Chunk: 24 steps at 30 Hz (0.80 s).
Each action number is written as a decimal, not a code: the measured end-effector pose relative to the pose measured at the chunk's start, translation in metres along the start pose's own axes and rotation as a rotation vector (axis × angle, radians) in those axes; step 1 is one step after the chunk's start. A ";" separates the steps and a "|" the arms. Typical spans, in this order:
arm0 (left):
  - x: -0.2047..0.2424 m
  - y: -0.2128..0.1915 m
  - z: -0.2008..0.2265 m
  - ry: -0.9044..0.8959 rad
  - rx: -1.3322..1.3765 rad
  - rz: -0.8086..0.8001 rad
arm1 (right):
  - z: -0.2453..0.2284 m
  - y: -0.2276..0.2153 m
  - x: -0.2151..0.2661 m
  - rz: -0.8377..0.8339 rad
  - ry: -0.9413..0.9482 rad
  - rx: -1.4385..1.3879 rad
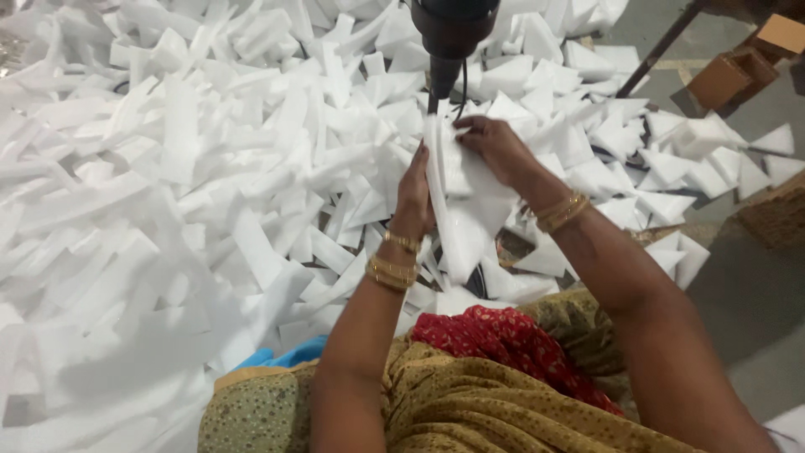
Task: The person sits on the floor and repeatedly picks up rectangular white foam pieces from a large pile. They fold each piece in half by hand and place it back onto the pile. The process is continuous and repetitive throughout the clip.
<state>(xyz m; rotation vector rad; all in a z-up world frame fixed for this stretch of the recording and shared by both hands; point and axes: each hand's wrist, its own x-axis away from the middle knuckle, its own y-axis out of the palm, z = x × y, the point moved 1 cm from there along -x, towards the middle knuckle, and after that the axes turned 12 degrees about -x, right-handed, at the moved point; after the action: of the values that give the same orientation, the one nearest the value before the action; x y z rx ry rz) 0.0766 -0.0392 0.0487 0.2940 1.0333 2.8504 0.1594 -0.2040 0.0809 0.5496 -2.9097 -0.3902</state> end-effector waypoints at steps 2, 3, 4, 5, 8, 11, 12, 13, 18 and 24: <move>-0.034 0.003 0.019 0.024 0.025 -0.003 | -0.018 -0.002 -0.026 0.004 0.005 -0.033; -0.048 0.003 0.028 0.035 0.038 -0.006 | -0.027 -0.002 -0.036 0.006 0.007 -0.049; -0.059 0.003 0.035 0.047 0.057 -0.022 | -0.036 -0.002 -0.044 -0.007 -0.011 -0.038; -0.067 0.004 0.041 0.058 0.077 -0.039 | -0.044 -0.001 -0.050 -0.020 -0.028 -0.027; -0.068 0.006 0.046 0.038 0.073 0.014 | -0.059 0.005 -0.047 -0.049 -0.049 -0.045; -0.042 0.014 0.040 0.080 0.018 0.032 | -0.061 0.016 -0.022 -0.073 -0.081 -0.017; -0.032 0.018 0.038 0.115 -0.003 0.019 | -0.062 0.021 -0.010 -0.085 -0.101 0.008; -0.019 0.021 0.035 0.161 -0.008 -0.003 | -0.062 0.025 0.001 -0.050 -0.084 0.032; 0.047 0.029 0.008 0.249 -0.114 0.015 | -0.056 0.047 0.060 0.026 -0.050 0.181; 0.074 0.035 -0.005 0.244 -0.255 0.092 | -0.048 0.058 0.092 0.044 -0.093 0.209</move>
<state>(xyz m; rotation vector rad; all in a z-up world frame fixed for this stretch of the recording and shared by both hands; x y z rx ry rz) 0.0024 -0.0574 0.0779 -0.0294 0.6904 3.1159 0.0645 -0.1972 0.1521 0.5073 -3.0667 -0.1079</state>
